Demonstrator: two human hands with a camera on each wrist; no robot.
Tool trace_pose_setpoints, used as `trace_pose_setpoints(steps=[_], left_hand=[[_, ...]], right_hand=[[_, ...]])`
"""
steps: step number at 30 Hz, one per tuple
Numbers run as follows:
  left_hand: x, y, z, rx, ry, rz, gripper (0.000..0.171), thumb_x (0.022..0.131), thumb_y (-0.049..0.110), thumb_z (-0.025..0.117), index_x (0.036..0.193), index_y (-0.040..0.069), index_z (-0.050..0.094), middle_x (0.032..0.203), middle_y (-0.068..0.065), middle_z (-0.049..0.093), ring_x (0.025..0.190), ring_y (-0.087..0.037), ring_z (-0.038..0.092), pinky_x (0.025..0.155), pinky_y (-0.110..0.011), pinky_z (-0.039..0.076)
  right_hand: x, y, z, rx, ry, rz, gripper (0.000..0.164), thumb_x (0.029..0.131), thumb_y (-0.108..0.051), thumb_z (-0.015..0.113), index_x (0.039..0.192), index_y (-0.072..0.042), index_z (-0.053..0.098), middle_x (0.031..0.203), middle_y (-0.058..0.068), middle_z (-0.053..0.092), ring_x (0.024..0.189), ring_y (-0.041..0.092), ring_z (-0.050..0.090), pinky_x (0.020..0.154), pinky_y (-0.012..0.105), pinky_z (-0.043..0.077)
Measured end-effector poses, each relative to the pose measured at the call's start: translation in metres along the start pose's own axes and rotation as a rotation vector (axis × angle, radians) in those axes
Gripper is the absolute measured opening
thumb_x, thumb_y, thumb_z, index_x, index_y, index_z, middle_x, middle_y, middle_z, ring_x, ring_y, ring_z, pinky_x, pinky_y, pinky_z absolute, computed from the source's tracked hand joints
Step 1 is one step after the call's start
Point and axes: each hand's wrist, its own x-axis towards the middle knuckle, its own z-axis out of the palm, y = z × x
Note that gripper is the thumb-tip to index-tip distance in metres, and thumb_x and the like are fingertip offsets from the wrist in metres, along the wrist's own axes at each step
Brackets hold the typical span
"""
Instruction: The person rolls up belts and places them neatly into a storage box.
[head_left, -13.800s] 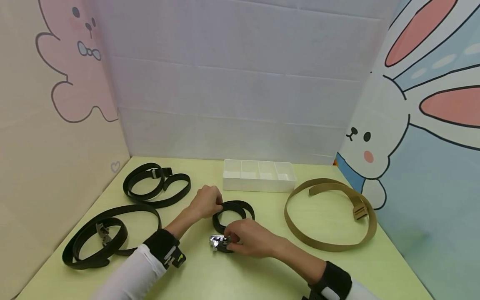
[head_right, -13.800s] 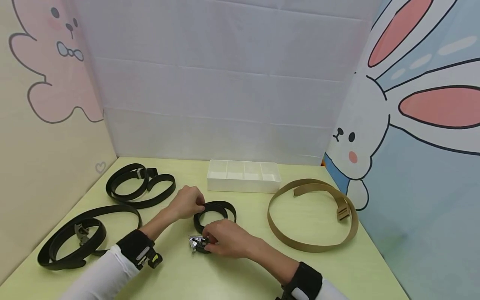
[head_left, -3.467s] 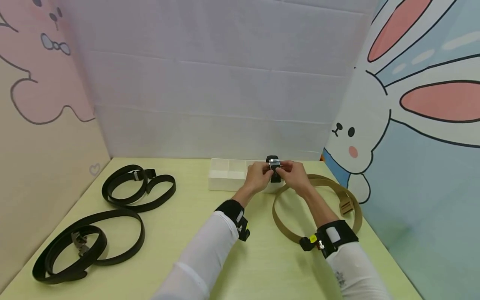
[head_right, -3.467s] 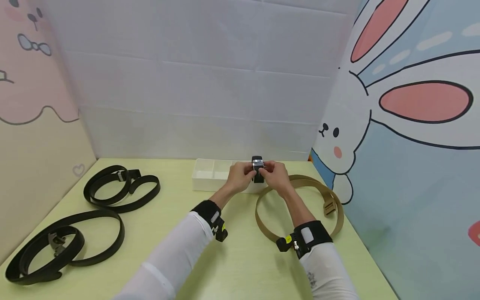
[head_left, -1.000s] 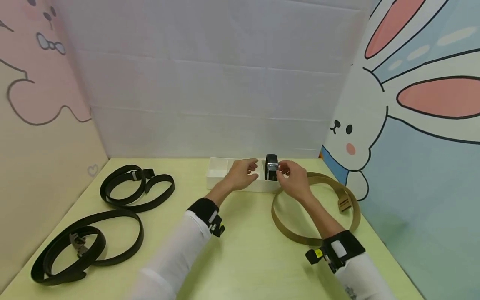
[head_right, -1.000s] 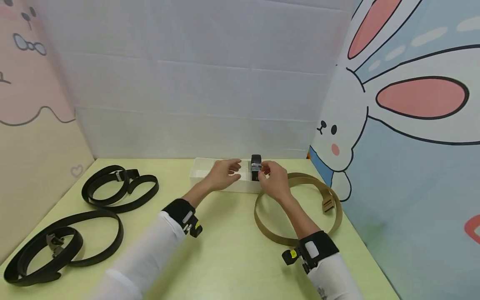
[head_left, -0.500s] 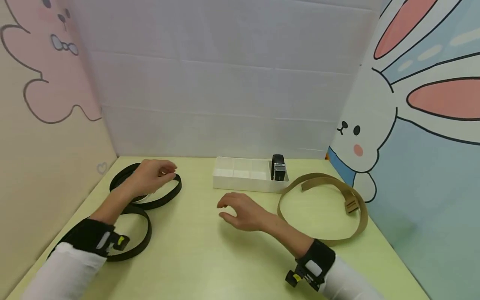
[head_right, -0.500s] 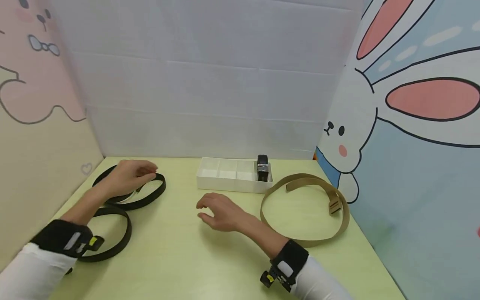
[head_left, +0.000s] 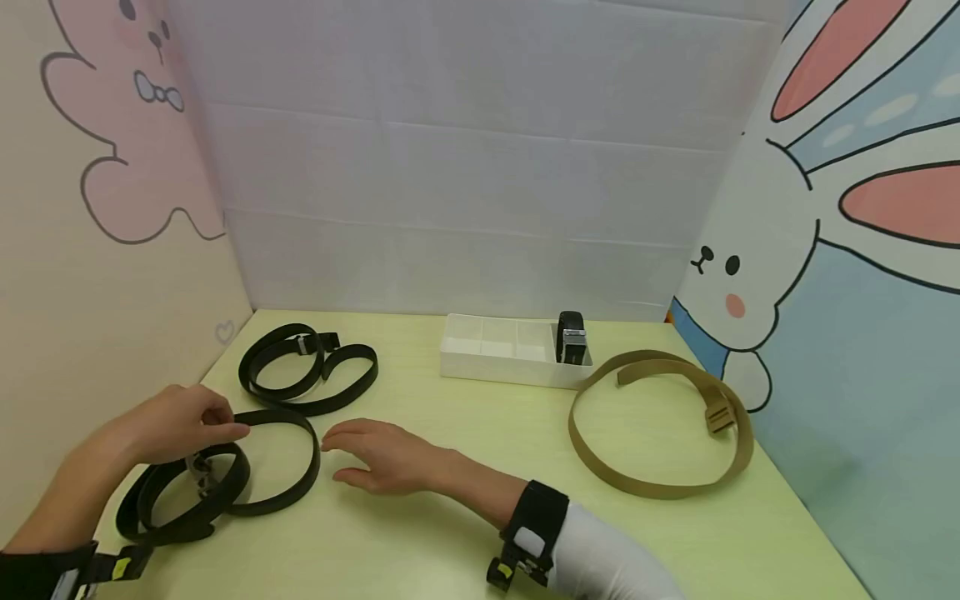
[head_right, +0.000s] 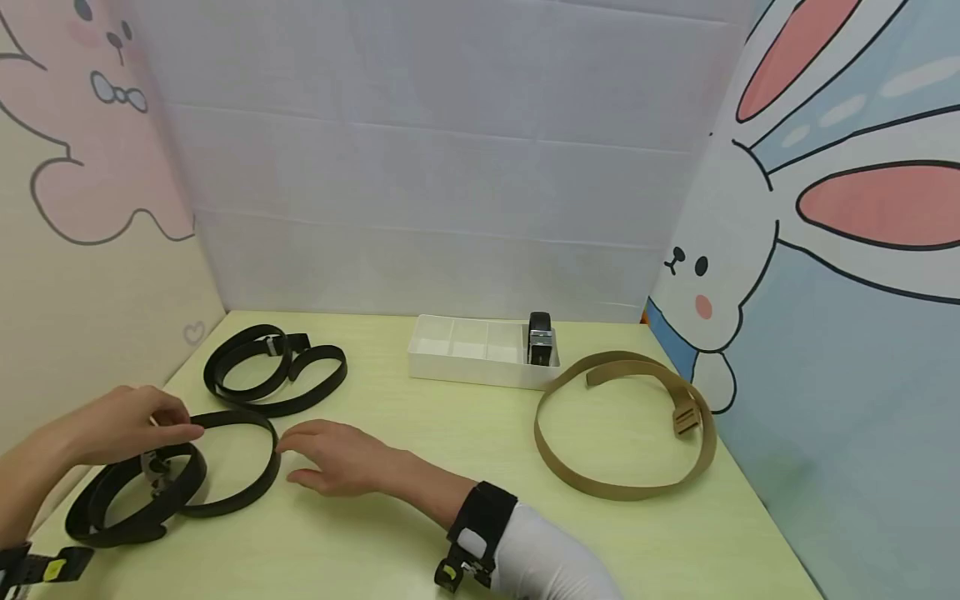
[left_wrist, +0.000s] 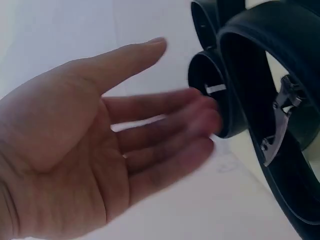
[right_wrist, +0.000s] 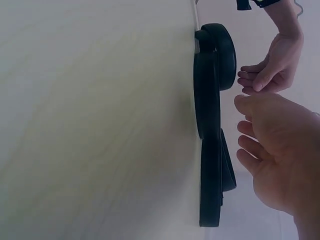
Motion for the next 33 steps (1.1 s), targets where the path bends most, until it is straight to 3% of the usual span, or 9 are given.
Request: trace_pose_setpoints(steps=[5, 8, 10, 16, 18, 26, 29, 30, 33], left_hand=[[-0.014, 0.015, 0.014, -0.045, -0.09, -0.112, 0.043, 0.101, 0.045, 0.082, 0.069, 0.018, 0.07, 0.061, 0.009, 0.052, 0.061, -0.012, 0.044, 0.058, -0.029, 0.036], [-0.016, 0.021, 0.029, -0.061, -0.07, -0.103, 0.045, 0.096, 0.037, 0.087, 0.066, 0.021, 0.059, 0.061, 0.01, 0.039, 0.061, -0.01, 0.037, 0.058, -0.027, 0.031], [-0.015, 0.023, 0.037, -0.07, -0.043, -0.068, 0.043, 0.094, 0.03, 0.088, 0.067, 0.021, 0.057, 0.063, 0.01, 0.041, 0.061, -0.009, 0.038, 0.059, -0.027, 0.031], [-0.008, 0.036, 0.056, -0.118, 0.024, 0.137, 0.039, 0.091, 0.017, 0.089, 0.069, 0.023, 0.057, 0.064, 0.016, 0.043, 0.058, 0.001, 0.038, 0.058, -0.022, 0.031], [-0.003, 0.046, 0.059, -0.136, 0.026, 0.21, 0.038, 0.091, 0.016, 0.09, 0.07, 0.024, 0.059, 0.065, 0.019, 0.044, 0.059, 0.004, 0.038, 0.059, -0.021, 0.033], [0.027, 0.102, 0.074, -0.218, -0.022, 0.366, 0.038, 0.095, 0.013, 0.089, 0.073, 0.024, 0.06, 0.068, 0.021, 0.051, 0.062, 0.005, 0.043, 0.06, -0.02, 0.039], [0.042, 0.12, 0.082, -0.248, 0.004, 0.475, 0.043, 0.095, 0.008, 0.087, 0.071, 0.022, 0.054, 0.068, 0.022, 0.051, 0.063, 0.006, 0.044, 0.059, -0.02, 0.041], [0.053, 0.12, 0.09, -0.256, 0.028, 0.557, 0.046, 0.098, 0.011, 0.086, 0.071, 0.022, 0.051, 0.069, 0.022, 0.049, 0.064, 0.007, 0.043, 0.06, -0.019, 0.04], [0.068, 0.134, 0.098, -0.251, 0.105, 0.686, 0.045, 0.098, 0.007, 0.085, 0.072, 0.021, 0.051, 0.07, 0.02, 0.051, 0.065, 0.009, 0.044, 0.06, -0.017, 0.043]], right_hand=[[0.024, -0.013, 0.011, -0.076, -0.058, -0.02, 0.044, 0.115, -0.029, 0.067, 0.156, -0.011, 0.065, 0.169, 0.002, 0.061, 0.167, 0.015, 0.046, 0.135, 0.018, 0.03], [0.031, -0.018, 0.017, -0.117, -0.101, -0.032, 0.038, 0.115, -0.027, 0.068, 0.15, -0.014, 0.071, 0.161, -0.003, 0.067, 0.165, 0.013, 0.049, 0.134, 0.016, 0.032], [0.032, -0.019, 0.02, -0.168, -0.097, -0.051, 0.032, 0.114, -0.027, 0.07, 0.144, -0.017, 0.075, 0.15, -0.005, 0.074, 0.156, 0.011, 0.058, 0.129, 0.015, 0.037], [0.017, -0.014, 0.022, -0.31, -0.01, -0.082, 0.014, 0.11, -0.029, 0.077, 0.12, -0.026, 0.086, 0.117, -0.014, 0.082, 0.118, 0.003, 0.073, 0.11, 0.013, 0.05], [0.004, -0.01, 0.02, -0.316, 0.0, -0.082, 0.012, 0.109, -0.03, 0.077, 0.116, -0.027, 0.087, 0.113, -0.016, 0.083, 0.116, 0.003, 0.074, 0.107, 0.014, 0.051], [-0.072, 0.022, 0.004, -0.257, 0.063, -0.109, 0.004, 0.105, -0.024, 0.083, 0.106, -0.022, 0.085, 0.103, -0.011, 0.083, 0.105, 0.009, 0.075, 0.099, 0.018, 0.056], [-0.101, 0.037, -0.004, -0.225, 0.071, -0.074, 0.001, 0.104, -0.021, 0.084, 0.103, -0.02, 0.085, 0.1, -0.009, 0.082, 0.1, 0.01, 0.074, 0.094, 0.02, 0.058], [-0.11, 0.042, -0.007, -0.218, 0.074, -0.06, 0.002, 0.103, -0.021, 0.084, 0.102, -0.019, 0.084, 0.099, -0.008, 0.082, 0.099, 0.011, 0.074, 0.093, 0.021, 0.058], [-0.136, 0.055, -0.016, -0.196, 0.078, -0.014, 0.004, 0.104, -0.019, 0.083, 0.102, -0.017, 0.085, 0.101, -0.006, 0.083, 0.098, 0.013, 0.075, 0.092, 0.024, 0.06]])
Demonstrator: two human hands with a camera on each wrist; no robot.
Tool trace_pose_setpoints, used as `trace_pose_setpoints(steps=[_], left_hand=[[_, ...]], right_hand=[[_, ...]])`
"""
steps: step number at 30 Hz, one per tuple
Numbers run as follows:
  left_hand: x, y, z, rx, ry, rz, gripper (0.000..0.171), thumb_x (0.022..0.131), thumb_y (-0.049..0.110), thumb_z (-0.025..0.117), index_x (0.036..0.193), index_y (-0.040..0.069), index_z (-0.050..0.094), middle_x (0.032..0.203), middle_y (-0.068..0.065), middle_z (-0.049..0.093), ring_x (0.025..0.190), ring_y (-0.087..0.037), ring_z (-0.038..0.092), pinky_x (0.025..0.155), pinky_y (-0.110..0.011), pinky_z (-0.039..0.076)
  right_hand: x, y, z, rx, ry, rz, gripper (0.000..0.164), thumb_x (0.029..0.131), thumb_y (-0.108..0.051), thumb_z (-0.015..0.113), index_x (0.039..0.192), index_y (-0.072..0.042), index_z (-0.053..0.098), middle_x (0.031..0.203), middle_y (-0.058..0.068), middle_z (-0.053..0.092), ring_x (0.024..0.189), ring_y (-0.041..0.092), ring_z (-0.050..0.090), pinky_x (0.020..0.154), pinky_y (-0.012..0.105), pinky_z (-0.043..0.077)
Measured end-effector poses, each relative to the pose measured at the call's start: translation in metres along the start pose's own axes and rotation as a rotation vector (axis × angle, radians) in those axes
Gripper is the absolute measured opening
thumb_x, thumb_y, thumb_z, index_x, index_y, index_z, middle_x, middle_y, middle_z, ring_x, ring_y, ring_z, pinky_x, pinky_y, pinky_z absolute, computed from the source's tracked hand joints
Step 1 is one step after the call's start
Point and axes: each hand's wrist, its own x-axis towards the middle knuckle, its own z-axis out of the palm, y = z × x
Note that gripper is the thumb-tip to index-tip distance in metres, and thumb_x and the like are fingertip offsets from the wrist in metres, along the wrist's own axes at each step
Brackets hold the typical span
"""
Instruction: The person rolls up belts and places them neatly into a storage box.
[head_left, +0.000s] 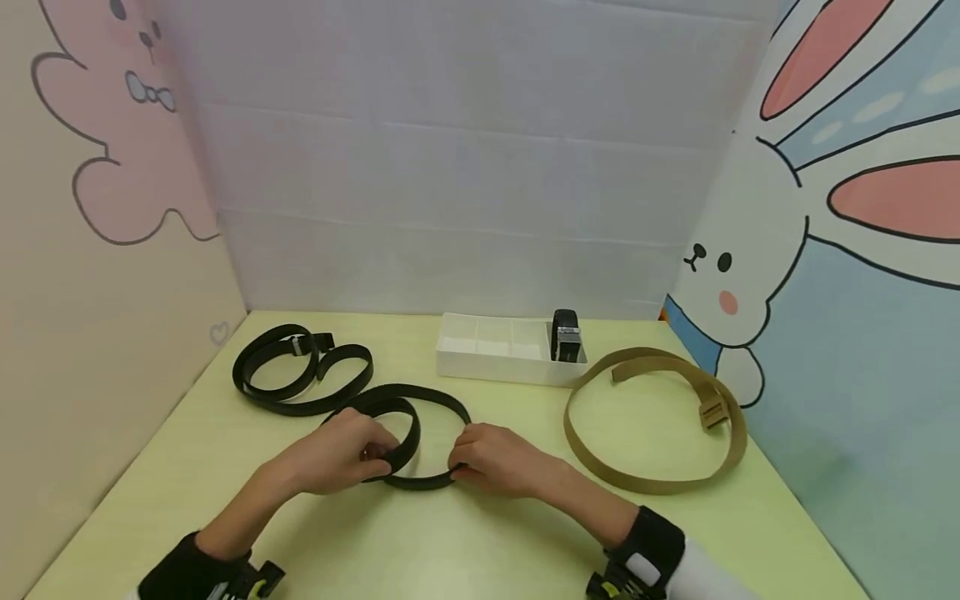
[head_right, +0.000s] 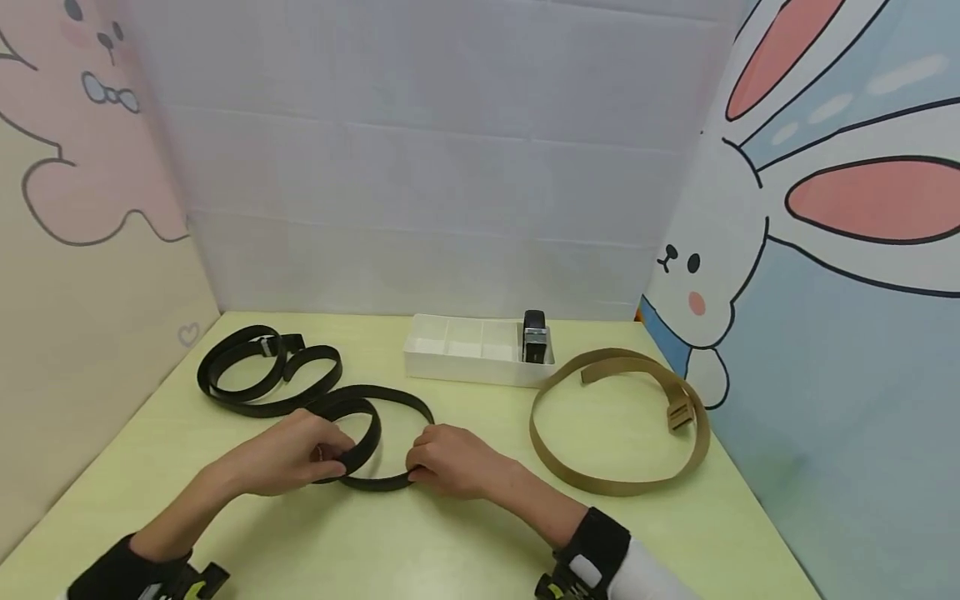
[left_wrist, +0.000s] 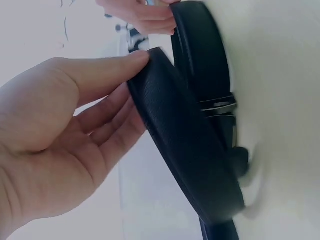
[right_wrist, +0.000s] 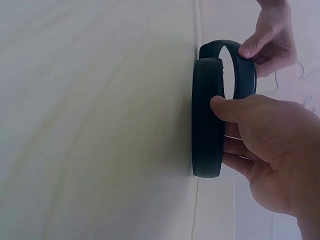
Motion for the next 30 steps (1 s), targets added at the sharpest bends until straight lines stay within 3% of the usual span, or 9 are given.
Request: trace_pose_setpoints(steps=[3, 4, 6, 9, 13, 18, 22, 26, 30], left_hand=[[0.015, 0.004, 0.009, 0.037, 0.044, 0.073, 0.035, 0.097, 0.005, 0.086, 0.077, 0.019, 0.061, 0.073, 0.016, 0.059, 0.068, 0.009, 0.047, 0.063, -0.017, 0.046], [0.019, 0.015, 0.007, 0.048, 0.048, 0.053, 0.03, 0.094, 0.0, 0.086, 0.08, 0.018, 0.067, 0.075, 0.015, 0.064, 0.068, 0.009, 0.05, 0.063, -0.018, 0.049], [0.023, 0.019, 0.012, 0.065, 0.051, 0.071, 0.019, 0.096, 0.001, 0.086, 0.09, 0.017, 0.078, 0.082, 0.012, 0.073, 0.071, 0.007, 0.054, 0.066, -0.018, 0.051], [0.024, 0.024, 0.018, 0.073, 0.034, 0.088, 0.014, 0.097, 0.003, 0.086, 0.106, 0.013, 0.088, 0.097, 0.005, 0.083, 0.084, 0.002, 0.069, 0.074, -0.019, 0.058], [0.018, 0.025, 0.022, 0.047, -0.011, 0.104, 0.018, 0.099, 0.004, 0.085, 0.115, 0.012, 0.089, 0.109, 0.0, 0.086, 0.099, -0.007, 0.08, 0.082, -0.022, 0.064], [0.009, 0.021, 0.024, 0.013, -0.07, 0.108, 0.019, 0.098, 0.003, 0.085, 0.113, 0.014, 0.09, 0.107, 0.003, 0.085, 0.099, -0.003, 0.078, 0.083, -0.022, 0.064], [0.004, 0.018, 0.032, 0.048, -0.081, 0.118, 0.02, 0.096, 0.002, 0.087, 0.109, 0.017, 0.091, 0.105, 0.006, 0.085, 0.099, -0.002, 0.077, 0.085, -0.022, 0.063], [0.006, 0.018, 0.042, 0.107, -0.085, 0.124, 0.02, 0.095, 0.003, 0.088, 0.108, 0.018, 0.091, 0.105, 0.008, 0.084, 0.1, -0.002, 0.076, 0.087, -0.021, 0.062], [0.012, 0.02, 0.045, 0.116, -0.124, 0.088, 0.015, 0.098, 0.005, 0.087, 0.107, 0.017, 0.09, 0.105, 0.009, 0.084, 0.099, 0.001, 0.074, 0.088, -0.021, 0.062]], right_hand=[[-0.022, 0.014, -0.004, 0.011, 0.019, 0.048, 0.002, 0.101, -0.015, 0.086, 0.103, -0.014, 0.086, 0.102, -0.003, 0.083, 0.098, 0.014, 0.075, 0.091, 0.026, 0.061], [-0.029, 0.018, -0.005, 0.012, 0.027, 0.064, 0.002, 0.1, -0.014, 0.086, 0.103, -0.014, 0.086, 0.101, -0.002, 0.082, 0.097, 0.014, 0.075, 0.091, 0.026, 0.061], [-0.04, 0.025, -0.007, 0.017, 0.046, 0.091, 0.004, 0.099, -0.011, 0.087, 0.103, -0.013, 0.086, 0.101, -0.002, 0.082, 0.097, 0.015, 0.074, 0.089, 0.027, 0.061], [-0.055, 0.034, -0.009, 0.036, 0.062, 0.126, 0.005, 0.099, -0.01, 0.086, 0.103, -0.012, 0.086, 0.101, -0.001, 0.081, 0.097, 0.016, 0.074, 0.089, 0.028, 0.062], [-0.068, 0.041, -0.013, 0.079, 0.069, 0.162, 0.005, 0.1, -0.008, 0.084, 0.104, -0.01, 0.085, 0.102, 0.001, 0.081, 0.099, 0.016, 0.074, 0.09, 0.03, 0.062], [-0.076, 0.048, -0.016, 0.101, 0.083, 0.173, 0.005, 0.1, -0.006, 0.083, 0.103, -0.009, 0.085, 0.101, 0.002, 0.081, 0.099, 0.017, 0.073, 0.091, 0.033, 0.062], [-0.077, 0.049, -0.014, 0.108, 0.095, 0.167, 0.005, 0.099, -0.004, 0.083, 0.102, -0.009, 0.084, 0.101, 0.002, 0.081, 0.099, 0.018, 0.073, 0.091, 0.035, 0.062], [-0.076, 0.049, -0.011, 0.107, 0.108, 0.165, 0.006, 0.099, -0.005, 0.084, 0.103, -0.009, 0.084, 0.101, 0.002, 0.08, 0.098, 0.018, 0.074, 0.09, 0.034, 0.062], [-0.073, 0.045, -0.012, 0.126, 0.077, 0.19, 0.005, 0.102, -0.007, 0.081, 0.105, -0.01, 0.085, 0.104, 0.002, 0.081, 0.099, 0.019, 0.075, 0.091, 0.035, 0.062]])
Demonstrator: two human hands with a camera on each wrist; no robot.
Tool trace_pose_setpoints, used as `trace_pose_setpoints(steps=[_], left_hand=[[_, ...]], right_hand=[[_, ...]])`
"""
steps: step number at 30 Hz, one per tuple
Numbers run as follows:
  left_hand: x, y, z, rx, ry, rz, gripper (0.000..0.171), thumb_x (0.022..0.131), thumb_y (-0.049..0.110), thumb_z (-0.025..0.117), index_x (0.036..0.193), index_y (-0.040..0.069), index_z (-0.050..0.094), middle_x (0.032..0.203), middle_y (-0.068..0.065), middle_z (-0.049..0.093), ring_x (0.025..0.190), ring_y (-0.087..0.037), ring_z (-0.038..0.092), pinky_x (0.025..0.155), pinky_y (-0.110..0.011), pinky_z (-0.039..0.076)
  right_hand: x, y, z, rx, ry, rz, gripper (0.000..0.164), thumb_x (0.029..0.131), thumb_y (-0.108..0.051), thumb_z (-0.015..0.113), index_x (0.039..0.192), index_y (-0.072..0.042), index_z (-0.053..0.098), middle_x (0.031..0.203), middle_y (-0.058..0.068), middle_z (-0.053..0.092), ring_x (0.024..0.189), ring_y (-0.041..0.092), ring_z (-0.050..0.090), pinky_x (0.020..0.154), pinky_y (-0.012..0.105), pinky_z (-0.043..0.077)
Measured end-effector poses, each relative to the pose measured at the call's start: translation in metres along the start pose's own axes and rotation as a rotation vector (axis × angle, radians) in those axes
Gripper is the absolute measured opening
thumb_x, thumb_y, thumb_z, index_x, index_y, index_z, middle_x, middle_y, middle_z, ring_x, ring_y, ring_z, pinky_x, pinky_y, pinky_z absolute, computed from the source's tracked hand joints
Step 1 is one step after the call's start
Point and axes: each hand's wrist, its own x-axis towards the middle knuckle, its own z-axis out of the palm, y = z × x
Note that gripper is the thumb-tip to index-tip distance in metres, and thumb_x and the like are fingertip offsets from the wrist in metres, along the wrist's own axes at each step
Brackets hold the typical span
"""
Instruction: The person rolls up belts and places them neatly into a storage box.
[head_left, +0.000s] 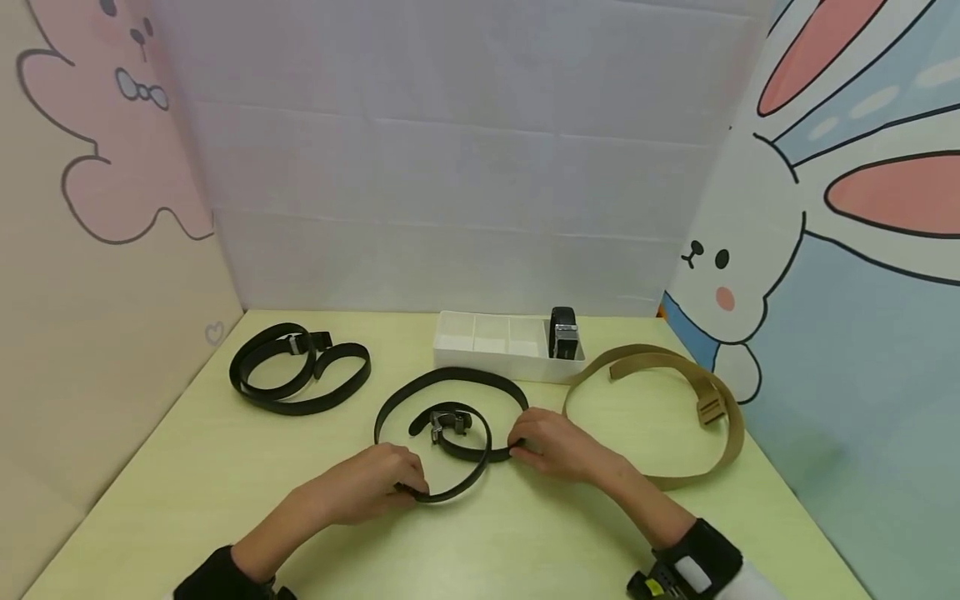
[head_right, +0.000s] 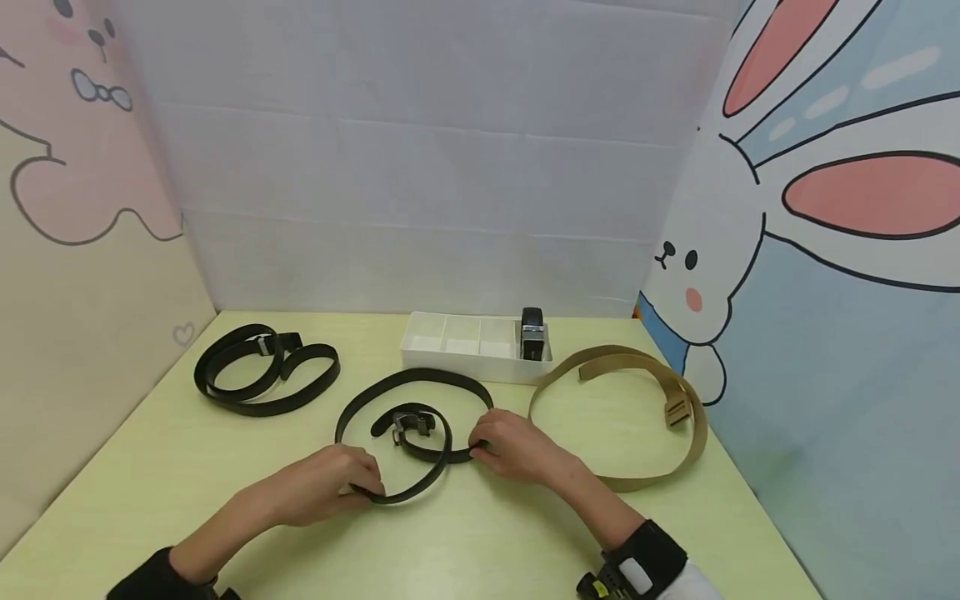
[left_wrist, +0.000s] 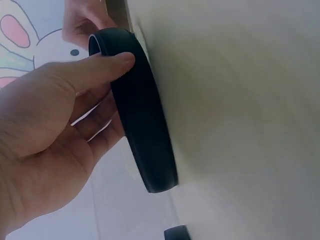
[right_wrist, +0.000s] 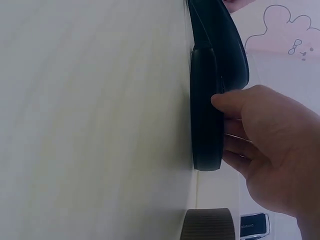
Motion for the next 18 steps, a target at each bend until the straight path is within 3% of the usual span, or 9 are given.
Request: trace_pose_setpoints(steps=[4, 8, 11, 15, 18], left_hand=[[0.013, 0.002, -0.007, -0.062, -0.009, -0.033, 0.009, 0.101, 0.016, 0.085, 0.109, 0.014, 0.089, 0.105, 0.003, 0.085, 0.097, 0.001, 0.074, 0.087, -0.024, 0.062], [0.04, 0.004, -0.006, -0.08, 0.099, -0.077, 0.015, 0.105, 0.029, 0.083, 0.106, 0.015, 0.088, 0.1, 0.003, 0.085, 0.091, -0.001, 0.073, 0.081, -0.026, 0.062], [0.063, 0.007, 0.004, -0.06, 0.143, -0.123, 0.02, 0.105, 0.034, 0.083, 0.091, 0.019, 0.084, 0.082, 0.011, 0.077, 0.075, 0.004, 0.064, 0.071, -0.021, 0.054], [0.082, 0.011, 0.018, -0.09, 0.143, -0.167, 0.033, 0.102, 0.025, 0.083, 0.071, 0.021, 0.071, 0.063, 0.014, 0.063, 0.06, 0.007, 0.049, 0.062, -0.017, 0.041], [0.083, 0.016, 0.022, -0.133, 0.174, -0.175, 0.032, 0.1, 0.014, 0.082, 0.071, 0.02, 0.069, 0.065, 0.014, 0.065, 0.061, 0.009, 0.051, 0.063, -0.015, 0.045]], right_hand=[[0.004, -0.004, -0.005, 0.035, -0.052, 0.039, 0.007, 0.104, -0.011, 0.079, 0.109, -0.009, 0.084, 0.108, 0.003, 0.083, 0.105, 0.021, 0.076, 0.095, 0.039, 0.062], [0.008, -0.004, -0.007, 0.029, -0.061, 0.027, 0.005, 0.101, -0.009, 0.082, 0.105, -0.011, 0.085, 0.105, 0.001, 0.083, 0.103, 0.02, 0.076, 0.096, 0.038, 0.062], [0.009, -0.004, -0.006, 0.014, -0.044, -0.002, 0.005, 0.099, -0.007, 0.084, 0.102, -0.011, 0.085, 0.101, 0.001, 0.082, 0.099, 0.018, 0.075, 0.092, 0.036, 0.061], [0.009, -0.004, -0.003, 0.021, -0.034, -0.014, 0.005, 0.099, -0.006, 0.084, 0.102, -0.01, 0.085, 0.099, 0.0, 0.081, 0.095, 0.017, 0.074, 0.088, 0.033, 0.06], [0.01, -0.003, -0.002, 0.023, -0.035, -0.016, 0.005, 0.099, -0.007, 0.084, 0.102, -0.011, 0.085, 0.098, 0.0, 0.082, 0.094, 0.017, 0.074, 0.088, 0.033, 0.06]])
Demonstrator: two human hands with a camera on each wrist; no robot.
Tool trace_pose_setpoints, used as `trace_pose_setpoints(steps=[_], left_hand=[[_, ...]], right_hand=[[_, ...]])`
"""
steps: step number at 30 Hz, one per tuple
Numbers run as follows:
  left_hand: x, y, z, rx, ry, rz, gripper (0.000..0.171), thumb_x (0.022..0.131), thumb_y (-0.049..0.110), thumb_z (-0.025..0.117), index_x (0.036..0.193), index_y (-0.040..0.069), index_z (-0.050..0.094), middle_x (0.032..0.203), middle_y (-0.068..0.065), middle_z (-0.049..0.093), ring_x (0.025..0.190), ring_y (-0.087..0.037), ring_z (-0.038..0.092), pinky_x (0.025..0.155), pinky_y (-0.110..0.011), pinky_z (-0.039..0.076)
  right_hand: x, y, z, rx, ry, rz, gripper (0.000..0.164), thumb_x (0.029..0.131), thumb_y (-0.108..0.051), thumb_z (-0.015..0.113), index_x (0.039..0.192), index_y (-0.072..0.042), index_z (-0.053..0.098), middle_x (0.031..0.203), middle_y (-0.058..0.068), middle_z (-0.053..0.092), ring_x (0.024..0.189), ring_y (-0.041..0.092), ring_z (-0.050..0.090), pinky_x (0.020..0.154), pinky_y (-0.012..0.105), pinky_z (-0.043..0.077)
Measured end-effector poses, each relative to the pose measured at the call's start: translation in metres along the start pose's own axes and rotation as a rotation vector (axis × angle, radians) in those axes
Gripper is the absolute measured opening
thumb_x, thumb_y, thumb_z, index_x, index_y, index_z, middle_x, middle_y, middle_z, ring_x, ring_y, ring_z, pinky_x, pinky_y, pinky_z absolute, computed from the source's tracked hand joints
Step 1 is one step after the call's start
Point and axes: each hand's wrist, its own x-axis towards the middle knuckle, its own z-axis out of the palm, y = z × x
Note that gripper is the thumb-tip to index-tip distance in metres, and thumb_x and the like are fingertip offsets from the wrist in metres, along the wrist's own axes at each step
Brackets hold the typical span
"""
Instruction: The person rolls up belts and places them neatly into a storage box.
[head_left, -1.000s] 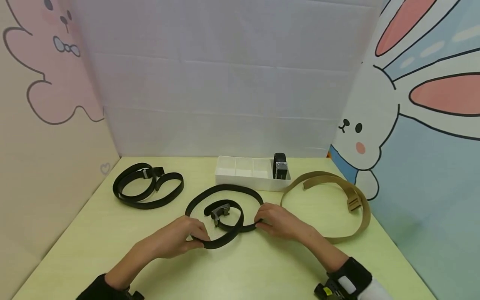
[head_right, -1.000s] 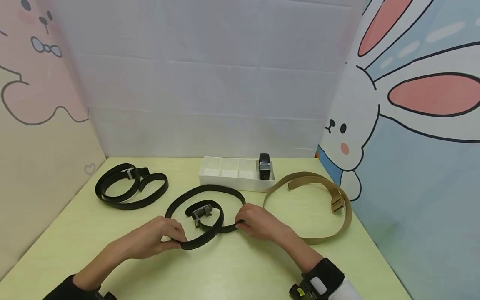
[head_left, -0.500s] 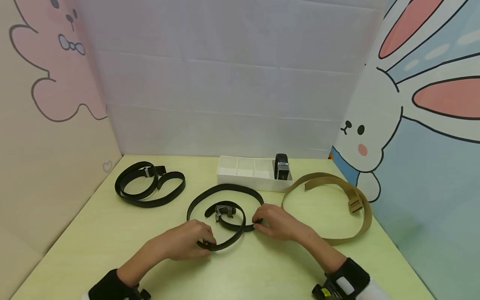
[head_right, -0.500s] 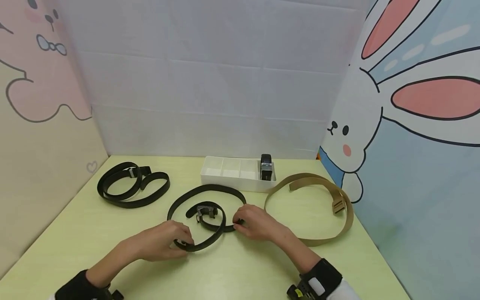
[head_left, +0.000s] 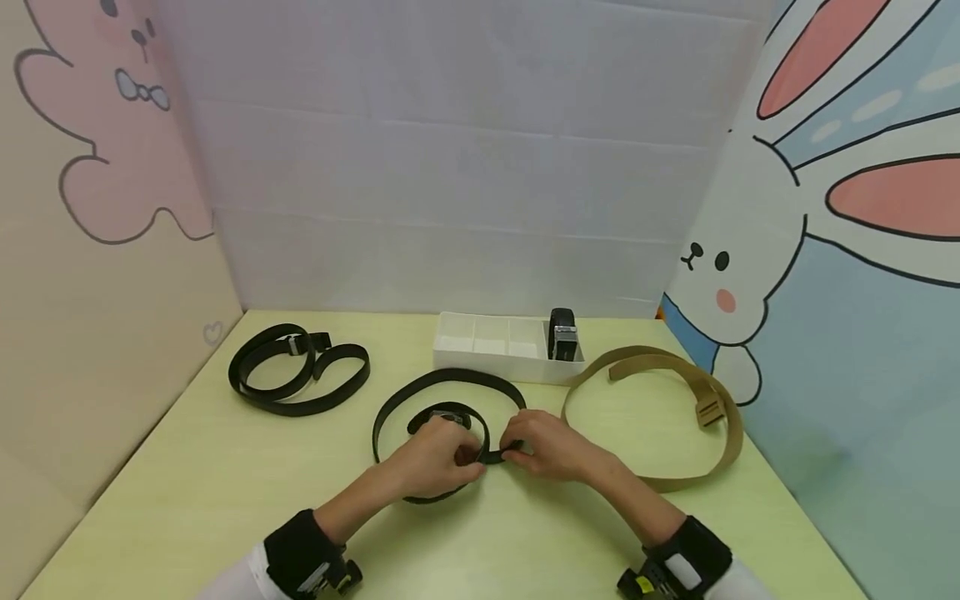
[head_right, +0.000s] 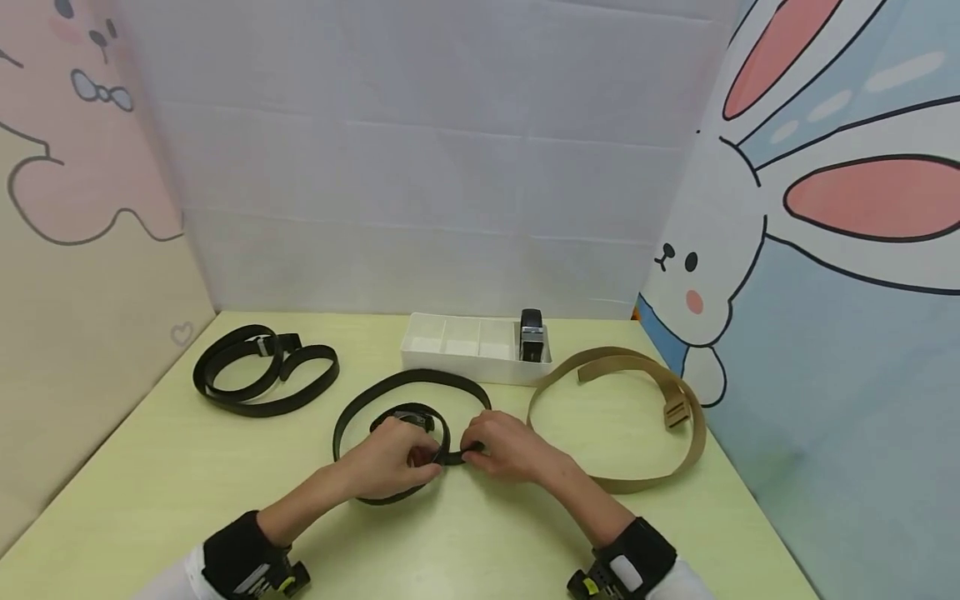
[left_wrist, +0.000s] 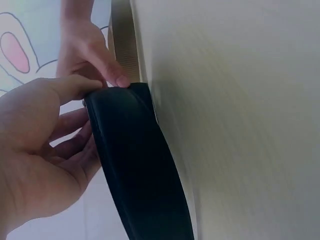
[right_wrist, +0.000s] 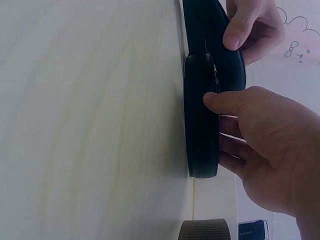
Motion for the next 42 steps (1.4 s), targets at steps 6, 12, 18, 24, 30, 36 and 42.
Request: trace_pose_setpoints(steps=[6, 12, 18, 24, 30, 36, 42], left_hand=[[-0.029, 0.004, -0.026, -0.056, -0.024, 0.096, 0.009, 0.103, 0.01, 0.081, 0.099, 0.017, 0.086, 0.087, 0.01, 0.078, 0.077, 0.01, 0.063, 0.071, -0.017, 0.057], [-0.065, -0.003, -0.062, -0.021, -0.145, 0.185, 0.008, 0.103, 0.008, 0.082, 0.101, 0.015, 0.086, 0.098, 0.01, 0.081, 0.087, 0.011, 0.067, 0.076, -0.015, 0.058], [-0.087, -0.023, -0.074, 0.04, -0.149, 0.13, 0.019, 0.097, -0.002, 0.084, 0.088, 0.015, 0.081, 0.092, 0.009, 0.079, 0.082, 0.009, 0.06, 0.073, -0.017, 0.055], [-0.084, -0.033, -0.059, 0.127, -0.161, 0.102, 0.023, 0.096, -0.001, 0.085, 0.082, 0.015, 0.076, 0.082, 0.011, 0.069, 0.077, 0.008, 0.047, 0.071, -0.017, 0.048], [-0.063, -0.031, -0.057, 0.093, -0.2, 0.079, 0.013, 0.102, 0.011, 0.084, 0.091, 0.015, 0.082, 0.085, 0.012, 0.074, 0.077, 0.009, 0.058, 0.071, -0.016, 0.053], [-0.032, -0.044, -0.064, 0.241, -0.062, 0.075, 0.018, 0.102, 0.004, 0.081, 0.12, 0.003, 0.084, 0.114, -0.009, 0.084, 0.101, -0.02, 0.079, 0.086, -0.033, 0.065], [-0.003, -0.062, -0.061, 0.374, -0.071, 0.03, 0.021, 0.099, -0.002, 0.082, 0.119, 0.003, 0.086, 0.121, -0.012, 0.084, 0.114, -0.03, 0.081, 0.097, -0.042, 0.067]], right_hand=[[-0.002, 0.003, -0.003, -0.008, -0.005, 0.038, 0.005, 0.099, -0.007, 0.084, 0.101, -0.011, 0.086, 0.098, 0.0, 0.082, 0.096, 0.018, 0.075, 0.09, 0.034, 0.061], [-0.013, 0.011, -0.015, -0.036, -0.039, 0.085, 0.007, 0.1, -0.003, 0.082, 0.101, -0.009, 0.086, 0.1, 0.003, 0.081, 0.099, 0.02, 0.073, 0.092, 0.036, 0.061], [-0.025, 0.016, -0.031, -0.053, -0.131, 0.128, 0.012, 0.101, -0.001, 0.079, 0.101, -0.01, 0.086, 0.105, 0.004, 0.081, 0.102, 0.021, 0.073, 0.094, 0.039, 0.062], [-0.032, 0.014, -0.042, -0.025, -0.206, 0.144, 0.014, 0.102, -0.003, 0.078, 0.099, -0.013, 0.087, 0.101, -0.001, 0.079, 0.098, 0.018, 0.074, 0.094, 0.04, 0.062], [-0.029, 0.007, -0.044, 0.002, -0.215, 0.132, 0.01, 0.105, -0.011, 0.077, 0.103, -0.012, 0.086, 0.104, -0.002, 0.081, 0.098, 0.017, 0.076, 0.091, 0.038, 0.063], [-0.007, -0.007, -0.039, -0.024, -0.126, 0.102, 0.016, 0.108, -0.014, 0.076, 0.12, -0.006, 0.082, 0.12, 0.007, 0.08, 0.111, 0.025, 0.076, 0.098, 0.042, 0.063], [0.024, -0.017, -0.023, -0.057, -0.114, 0.054, 0.031, 0.109, -0.018, 0.075, 0.138, -0.005, 0.074, 0.141, 0.011, 0.073, 0.131, 0.028, 0.071, 0.11, 0.044, 0.06]])
